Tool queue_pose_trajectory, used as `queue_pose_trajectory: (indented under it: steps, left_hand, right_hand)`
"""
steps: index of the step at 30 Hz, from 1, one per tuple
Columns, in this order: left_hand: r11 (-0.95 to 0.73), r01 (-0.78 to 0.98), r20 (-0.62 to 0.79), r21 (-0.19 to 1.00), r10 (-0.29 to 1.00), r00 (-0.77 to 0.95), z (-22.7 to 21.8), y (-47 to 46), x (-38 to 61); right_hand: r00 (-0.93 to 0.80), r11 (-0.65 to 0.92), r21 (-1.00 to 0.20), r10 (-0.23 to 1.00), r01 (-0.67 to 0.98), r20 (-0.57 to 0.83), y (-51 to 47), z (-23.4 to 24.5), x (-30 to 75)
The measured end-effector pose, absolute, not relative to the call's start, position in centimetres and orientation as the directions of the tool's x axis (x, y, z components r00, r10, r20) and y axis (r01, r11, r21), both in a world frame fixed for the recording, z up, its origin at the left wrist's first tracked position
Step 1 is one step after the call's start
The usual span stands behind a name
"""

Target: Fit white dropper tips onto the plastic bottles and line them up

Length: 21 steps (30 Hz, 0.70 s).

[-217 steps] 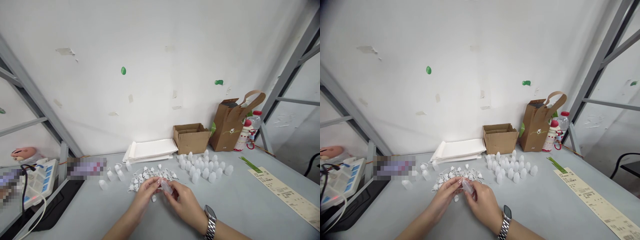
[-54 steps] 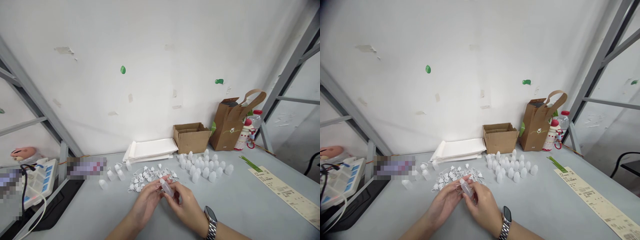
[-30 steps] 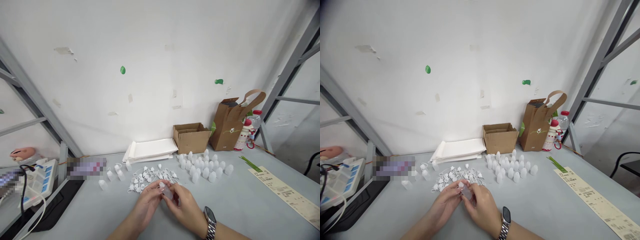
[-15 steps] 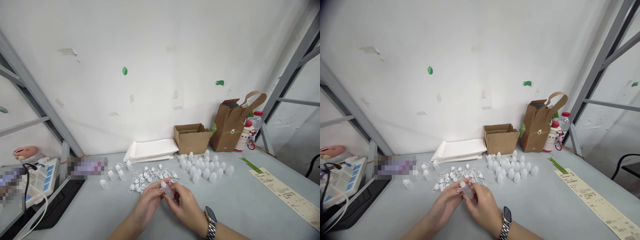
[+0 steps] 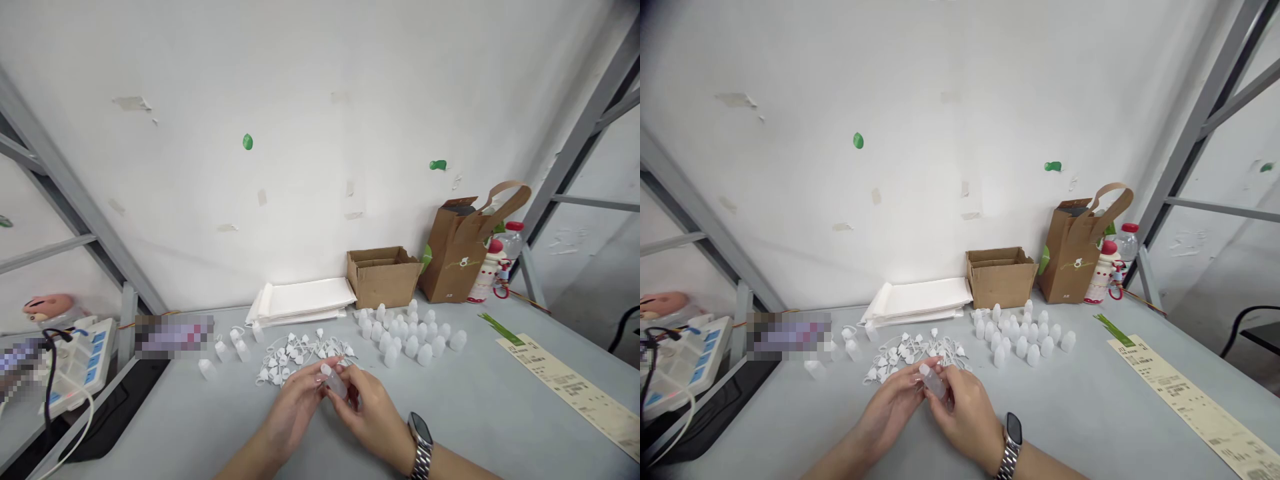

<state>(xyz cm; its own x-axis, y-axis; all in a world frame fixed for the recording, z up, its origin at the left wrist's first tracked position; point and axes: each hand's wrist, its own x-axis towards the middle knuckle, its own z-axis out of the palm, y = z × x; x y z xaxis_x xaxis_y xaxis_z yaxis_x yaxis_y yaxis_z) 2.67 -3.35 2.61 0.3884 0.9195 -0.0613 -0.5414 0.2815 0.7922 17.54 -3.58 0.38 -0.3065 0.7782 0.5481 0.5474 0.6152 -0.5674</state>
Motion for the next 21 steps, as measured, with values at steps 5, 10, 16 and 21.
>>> queue_pose_trajectory:
  steps: [5,10,16,21]
  left_hand:
    - [0.255,-0.516,-0.031,0.818,0.915,0.402,3.6,-3.6,3.0]
    - [0.235,-0.486,-0.006,0.842,0.904,0.427,4.2,-3.7,3.1]
    - [0.248,-0.472,-0.055,0.846,0.921,0.386,3.4,-3.6,3.0]
    - [0.265,-0.5,-0.058,0.825,0.918,0.392,3.0,-3.5,2.9]
  right_hand:
    - [-0.31,0.619,-0.559,0.775,0.552,0.551,-3.5,0.4,17.5]
    - [-0.296,0.617,-0.544,0.77,0.568,0.564,-3.5,0.4,17.6]
    - [-0.31,0.604,-0.545,0.784,0.581,0.538,-3.5,0.5,17.5]
    - [-0.318,0.604,-0.552,0.787,0.575,0.529,-3.5,0.5,17.5]
